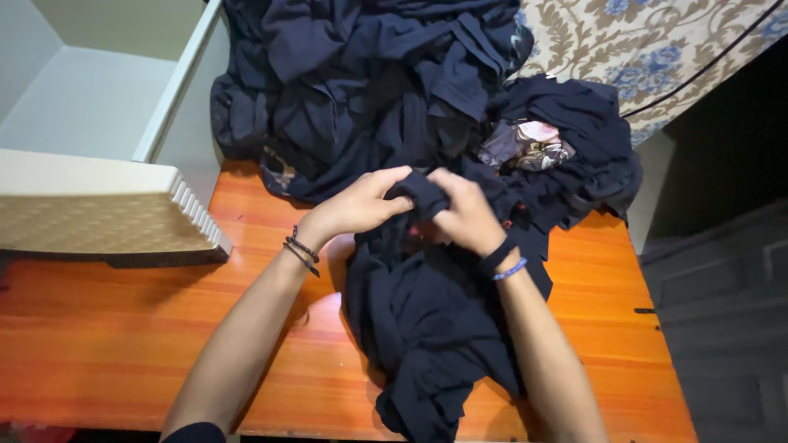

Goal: The person removes a stack of folded black t-shirts from a white plastic storage bin and places them onto an orange table. The person handles the clothes one by one, unfolding them slightly and setting them down in a pile on the table surface.

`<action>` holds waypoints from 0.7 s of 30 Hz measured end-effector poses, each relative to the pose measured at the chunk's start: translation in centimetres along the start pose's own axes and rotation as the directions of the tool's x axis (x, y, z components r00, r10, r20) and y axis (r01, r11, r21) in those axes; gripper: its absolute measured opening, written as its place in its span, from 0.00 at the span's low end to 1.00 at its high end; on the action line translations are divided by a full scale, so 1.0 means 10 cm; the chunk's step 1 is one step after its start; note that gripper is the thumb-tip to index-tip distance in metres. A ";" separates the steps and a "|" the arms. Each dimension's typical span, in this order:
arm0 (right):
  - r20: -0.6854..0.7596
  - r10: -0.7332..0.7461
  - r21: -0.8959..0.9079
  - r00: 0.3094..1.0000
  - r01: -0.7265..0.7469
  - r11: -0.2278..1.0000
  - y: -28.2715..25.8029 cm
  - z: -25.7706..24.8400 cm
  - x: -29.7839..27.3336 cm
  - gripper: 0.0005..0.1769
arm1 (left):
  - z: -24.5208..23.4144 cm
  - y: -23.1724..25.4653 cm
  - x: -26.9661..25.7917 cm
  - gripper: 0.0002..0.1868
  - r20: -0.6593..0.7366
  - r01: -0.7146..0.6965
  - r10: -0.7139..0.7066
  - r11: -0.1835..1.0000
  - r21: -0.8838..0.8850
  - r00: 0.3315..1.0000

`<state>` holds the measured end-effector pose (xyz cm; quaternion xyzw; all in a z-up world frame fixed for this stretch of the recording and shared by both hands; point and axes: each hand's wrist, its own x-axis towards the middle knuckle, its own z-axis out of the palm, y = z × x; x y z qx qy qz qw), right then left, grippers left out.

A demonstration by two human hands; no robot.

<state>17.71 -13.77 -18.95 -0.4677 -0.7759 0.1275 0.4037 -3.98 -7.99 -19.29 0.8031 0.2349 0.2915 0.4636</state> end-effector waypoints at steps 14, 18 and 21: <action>-0.363 0.219 0.469 0.906 -0.026 0.883 0.23 -0.53 0.59 0.04 | 0.11 0.06 -0.06 0.22 0.267 0.176 -0.161 0.984 -0.033 0.950; -0.066 0.397 0.473 0.915 -0.322 0.820 0.36 -0.57 0.50 0.07 | -0.05 -0.06 -0.01 0.20 -0.061 0.216 -0.216 0.976 -0.016 0.974; 0.243 0.270 0.268 0.932 -0.332 0.904 0.43 -0.64 0.37 0.11 | -0.14 -0.13 0.03 0.21 -0.280 0.109 -0.144 0.985 -0.136 0.949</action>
